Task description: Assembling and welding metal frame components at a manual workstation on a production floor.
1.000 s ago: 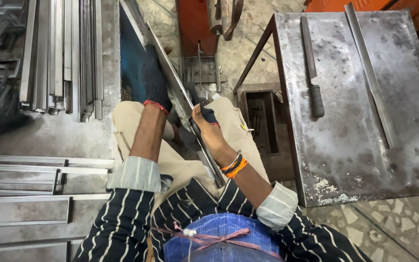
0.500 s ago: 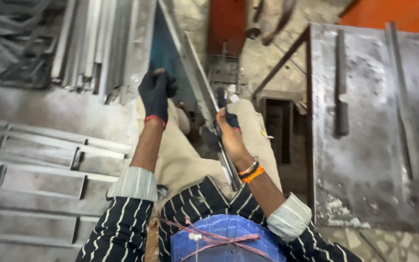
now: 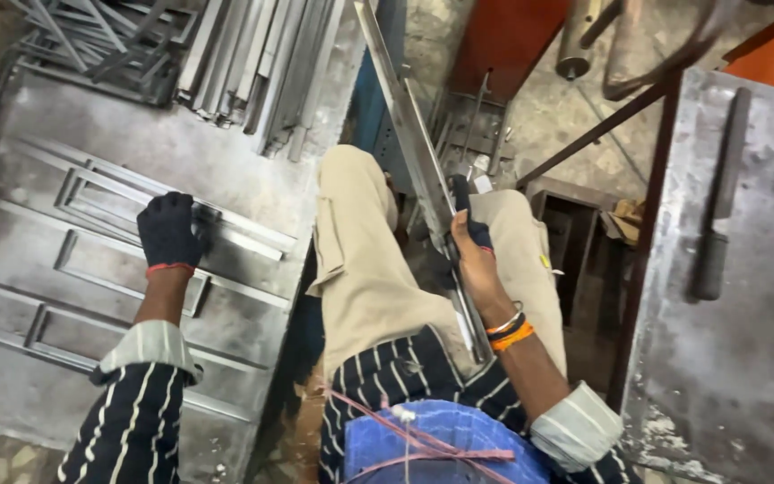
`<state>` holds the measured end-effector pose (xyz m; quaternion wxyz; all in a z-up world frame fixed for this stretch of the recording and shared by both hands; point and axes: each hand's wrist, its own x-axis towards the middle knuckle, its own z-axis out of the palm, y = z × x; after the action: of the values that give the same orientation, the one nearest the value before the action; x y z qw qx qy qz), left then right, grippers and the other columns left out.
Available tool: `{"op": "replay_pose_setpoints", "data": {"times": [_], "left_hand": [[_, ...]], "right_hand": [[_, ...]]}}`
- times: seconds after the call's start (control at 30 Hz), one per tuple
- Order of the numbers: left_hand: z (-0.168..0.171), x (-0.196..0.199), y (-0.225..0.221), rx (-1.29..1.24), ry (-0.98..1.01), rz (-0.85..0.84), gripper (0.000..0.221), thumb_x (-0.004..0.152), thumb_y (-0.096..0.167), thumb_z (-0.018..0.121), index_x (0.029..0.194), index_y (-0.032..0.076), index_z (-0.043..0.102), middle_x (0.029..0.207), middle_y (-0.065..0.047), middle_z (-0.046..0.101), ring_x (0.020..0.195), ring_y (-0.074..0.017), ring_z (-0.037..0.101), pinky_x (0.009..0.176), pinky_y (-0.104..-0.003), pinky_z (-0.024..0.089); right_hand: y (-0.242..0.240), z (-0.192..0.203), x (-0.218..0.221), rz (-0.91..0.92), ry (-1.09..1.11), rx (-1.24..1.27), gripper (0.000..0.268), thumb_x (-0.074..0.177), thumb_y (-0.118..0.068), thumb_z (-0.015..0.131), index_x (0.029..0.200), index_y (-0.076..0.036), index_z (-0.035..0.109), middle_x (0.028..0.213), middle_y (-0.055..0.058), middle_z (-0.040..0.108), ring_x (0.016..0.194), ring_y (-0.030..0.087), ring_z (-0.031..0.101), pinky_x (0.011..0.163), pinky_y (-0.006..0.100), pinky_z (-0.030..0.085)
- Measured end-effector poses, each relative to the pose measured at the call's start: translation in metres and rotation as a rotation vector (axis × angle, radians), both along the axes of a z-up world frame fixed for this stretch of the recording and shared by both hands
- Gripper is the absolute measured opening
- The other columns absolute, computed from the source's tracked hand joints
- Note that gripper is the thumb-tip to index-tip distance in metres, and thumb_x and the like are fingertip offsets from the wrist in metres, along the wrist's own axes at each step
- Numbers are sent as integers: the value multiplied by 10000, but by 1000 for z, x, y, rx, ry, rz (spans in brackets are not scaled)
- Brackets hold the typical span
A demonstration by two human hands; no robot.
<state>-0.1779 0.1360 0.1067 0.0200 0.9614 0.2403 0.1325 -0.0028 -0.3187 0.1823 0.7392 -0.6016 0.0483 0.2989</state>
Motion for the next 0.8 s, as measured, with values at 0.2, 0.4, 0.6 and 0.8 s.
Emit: {"op": "replay_pose_setpoints", "data": {"times": [0.2,0.4,0.6,0.8], "left_hand": [[-42,-4,55,332,194,-139,329,886,153,638,1213,153,680,1207,-67,643,1144,-266,583,976,-438,444],[-12,13,71,417,161,-314,296,937,108,566,1212,116,677,1047,-58,665,1074,-245,634,1176,-514,403],[69,79,98,488,14,-469,55,1059,133,585,1059,87,614,911,-158,653,915,-344,661,1086,-545,510],[201,185,14,201,-293,-504,523,1085,126,640,1490,-148,454,683,-239,614,608,-455,608,530,-535,482]], "right_hand": [[3,-14,1,-2,4,-78,355,1020,-497,579,955,-158,662,771,-103,534,648,6,496,549,227,409],[3,-17,0,-1,123,25,331,1015,-484,584,934,-166,634,714,-84,509,560,40,485,480,251,372],[0,-42,1,-36,54,12,316,1019,-455,586,994,-149,660,815,-110,548,697,8,495,586,219,416],[5,-21,-4,-16,-44,0,308,1011,-463,573,1046,-161,625,827,-100,549,723,20,497,612,228,432]]}}
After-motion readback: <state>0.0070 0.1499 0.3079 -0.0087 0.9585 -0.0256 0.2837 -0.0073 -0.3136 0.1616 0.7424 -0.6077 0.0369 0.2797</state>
